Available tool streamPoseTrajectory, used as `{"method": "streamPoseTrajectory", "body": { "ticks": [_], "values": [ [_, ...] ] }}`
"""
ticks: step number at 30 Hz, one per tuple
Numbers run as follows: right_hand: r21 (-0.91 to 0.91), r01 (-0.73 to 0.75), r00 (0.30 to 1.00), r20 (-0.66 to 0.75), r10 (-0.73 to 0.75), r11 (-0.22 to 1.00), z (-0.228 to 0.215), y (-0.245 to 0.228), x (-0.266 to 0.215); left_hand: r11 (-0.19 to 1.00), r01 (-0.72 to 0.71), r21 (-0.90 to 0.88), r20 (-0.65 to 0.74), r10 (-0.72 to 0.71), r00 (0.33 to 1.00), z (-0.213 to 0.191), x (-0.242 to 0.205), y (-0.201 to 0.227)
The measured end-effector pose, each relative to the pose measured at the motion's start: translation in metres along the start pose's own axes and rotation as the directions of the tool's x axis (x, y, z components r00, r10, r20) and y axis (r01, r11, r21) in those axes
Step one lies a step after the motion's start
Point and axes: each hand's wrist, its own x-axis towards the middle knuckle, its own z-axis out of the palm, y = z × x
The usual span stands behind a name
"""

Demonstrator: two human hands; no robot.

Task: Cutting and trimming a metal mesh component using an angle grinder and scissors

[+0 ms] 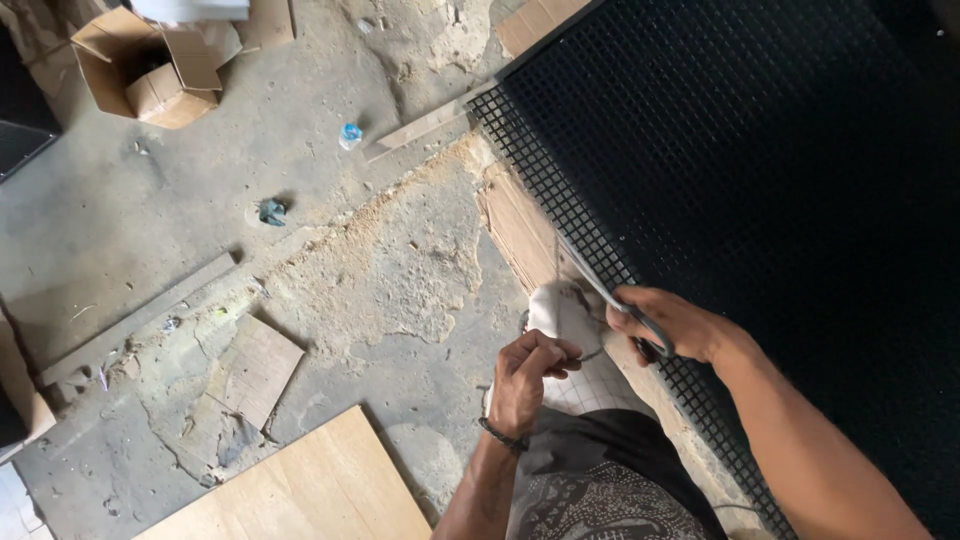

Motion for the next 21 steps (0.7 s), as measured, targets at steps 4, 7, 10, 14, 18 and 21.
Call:
{"method": "streamPoseTrajectory", "body": {
  "ticks": [4,7,10,14,18,21],
  "values": [
    [-0.076,-0.002,1.0,-0.023,0.0,0.997,-0.002,-0.014,0.022,1.0,-0.003,0.004,0.027,0.003,1.0,-0.002,-0.001,0.007],
    [-0.091,-0.035,0.998,-0.063,0.03,0.995,0.004,-0.036,0.026,1.0,-0.012,0.015,0.059,0.011,0.998,-0.006,0.001,0.01],
    [-0.108,-0.05,0.997,-0.071,0.043,0.993,0.004,-0.04,0.026,0.999,-0.02,0.039,0.082,0.017,0.996,-0.007,0.001,0.008],
    [-0.039,-0.126,0.99,-0.068,0.124,0.991,0.004,-0.046,0.025,0.999,0.053,-0.013,0.109,-0.051,0.993,-0.004,-0.001,0.022],
    [-0.029,0.026,0.999,-0.04,-0.027,0.999,0.002,-0.033,0.03,0.997,0.08,-0.005,0.138,-0.079,0.987,-0.008,0.002,0.016],
    [-0.072,-0.078,0.995,-0.072,0.072,0.994,0.004,-0.044,0.025,0.994,0.098,0.054,0.143,-0.105,0.984,-0.01,0.003,0.02]
  ]
}}
